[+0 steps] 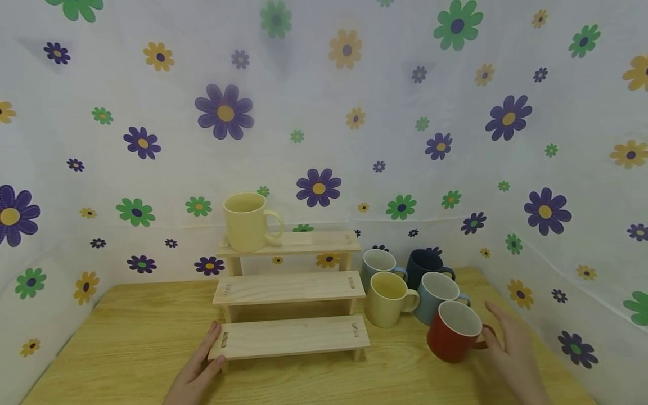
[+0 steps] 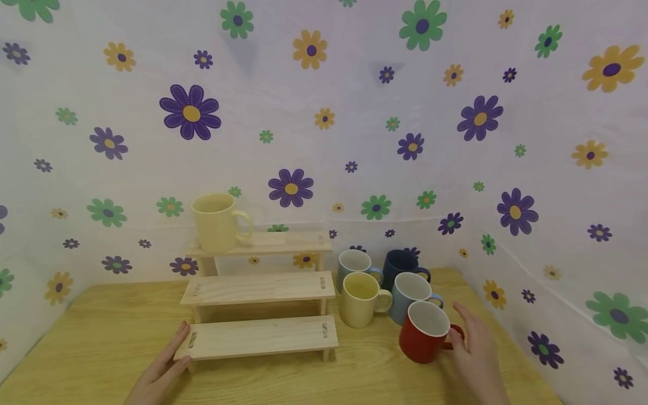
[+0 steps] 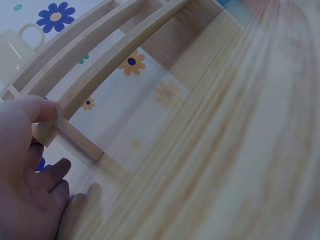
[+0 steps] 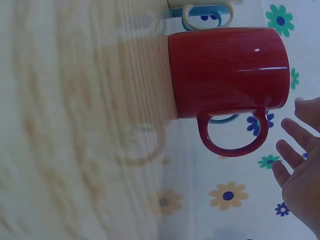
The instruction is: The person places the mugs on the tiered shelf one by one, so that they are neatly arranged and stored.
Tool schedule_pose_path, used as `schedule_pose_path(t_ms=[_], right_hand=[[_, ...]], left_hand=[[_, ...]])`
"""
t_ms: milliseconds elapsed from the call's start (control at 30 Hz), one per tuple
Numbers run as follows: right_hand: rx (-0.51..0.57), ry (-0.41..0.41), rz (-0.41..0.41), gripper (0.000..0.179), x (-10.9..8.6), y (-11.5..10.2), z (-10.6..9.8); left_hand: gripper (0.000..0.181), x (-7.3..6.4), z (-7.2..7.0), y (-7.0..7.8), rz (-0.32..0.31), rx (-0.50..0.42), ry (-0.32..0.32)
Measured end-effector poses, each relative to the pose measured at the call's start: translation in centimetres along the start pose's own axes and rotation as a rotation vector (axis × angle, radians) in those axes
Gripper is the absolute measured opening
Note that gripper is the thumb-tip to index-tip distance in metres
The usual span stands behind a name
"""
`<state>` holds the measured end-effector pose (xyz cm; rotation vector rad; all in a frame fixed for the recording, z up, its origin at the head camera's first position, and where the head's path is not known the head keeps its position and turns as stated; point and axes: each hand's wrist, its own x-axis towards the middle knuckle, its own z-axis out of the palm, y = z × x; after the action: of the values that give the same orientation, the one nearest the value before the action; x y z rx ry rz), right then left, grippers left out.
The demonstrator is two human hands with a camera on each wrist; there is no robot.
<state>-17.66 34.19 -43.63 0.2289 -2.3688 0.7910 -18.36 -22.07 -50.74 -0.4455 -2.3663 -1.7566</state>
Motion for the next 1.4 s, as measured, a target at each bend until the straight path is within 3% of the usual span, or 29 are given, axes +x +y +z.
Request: schedule_pose_path(t_ms=[100, 167, 267, 400, 500, 600, 733, 867, 1067, 1300, 1400], right_hand=[[0.011, 0.047, -0.063, 0.043, -0.3, 0.9, 0.1], [0.012, 0.039, -0.064, 0.041, -0.4, 1.2, 0.1], [0.001, -0.022, 0.001, 0.039, -0.6, 1.4, -0.1], [-0.017, -0.172, 0.149, 0.043, -0.6, 1.5, -0.4], [-0.025, -0.25, 0.216, 0.046, -0.6, 1.6, -0.5], [-0.04, -0.263, 0.225, 0.044, -0.6, 1.6, -0.5], [-0.002, -0.243, 0.249, 0.042, -0.7, 1.8, -0.3], [0.1, -0.205, 0.366, 0.045, -1.1, 2.2, 0.3], [0.243, -0.063, 0.479, 0.045, -1.8, 2.4, 1.1], [0.797, -0.026, 0.718, 0.038, -2.4, 2.5, 1.4], [0.84, -0.015, 0.727, 0.027, -2.4, 2.6, 1.6]], left_hand=[[0.058, 0.1, 0.0, 0.0, 0.0, 0.003, 0.0], [0.058, 0.1, 0.0, 0.0, 0.002, 0.003, 0.001], [0.058, 0.1, 0.0, 0.0, -0.01, -0.005, 0.002], [0.059, 0.1, 0.0, 0.2, -0.033, -0.015, 0.007], [0.059, 0.1, 0.0, 0.3, -0.032, -0.009, 0.007], [0.059, 0.2, 0.0, 0.3, -0.04, 0.005, 0.006], [0.062, 0.2, -0.1, 0.2, -0.109, 0.019, 0.002], [0.063, 0.2, -0.1, 0.2, -0.125, 0.016, 0.0], [0.062, 0.0, -0.2, 0.3, -0.109, 0.008, -0.003], [0.064, 0.2, -0.2, 0.2, -0.149, 0.019, -0.018], [0.064, 0.2, -0.2, 0.1, -0.145, 0.014, -0.014]])
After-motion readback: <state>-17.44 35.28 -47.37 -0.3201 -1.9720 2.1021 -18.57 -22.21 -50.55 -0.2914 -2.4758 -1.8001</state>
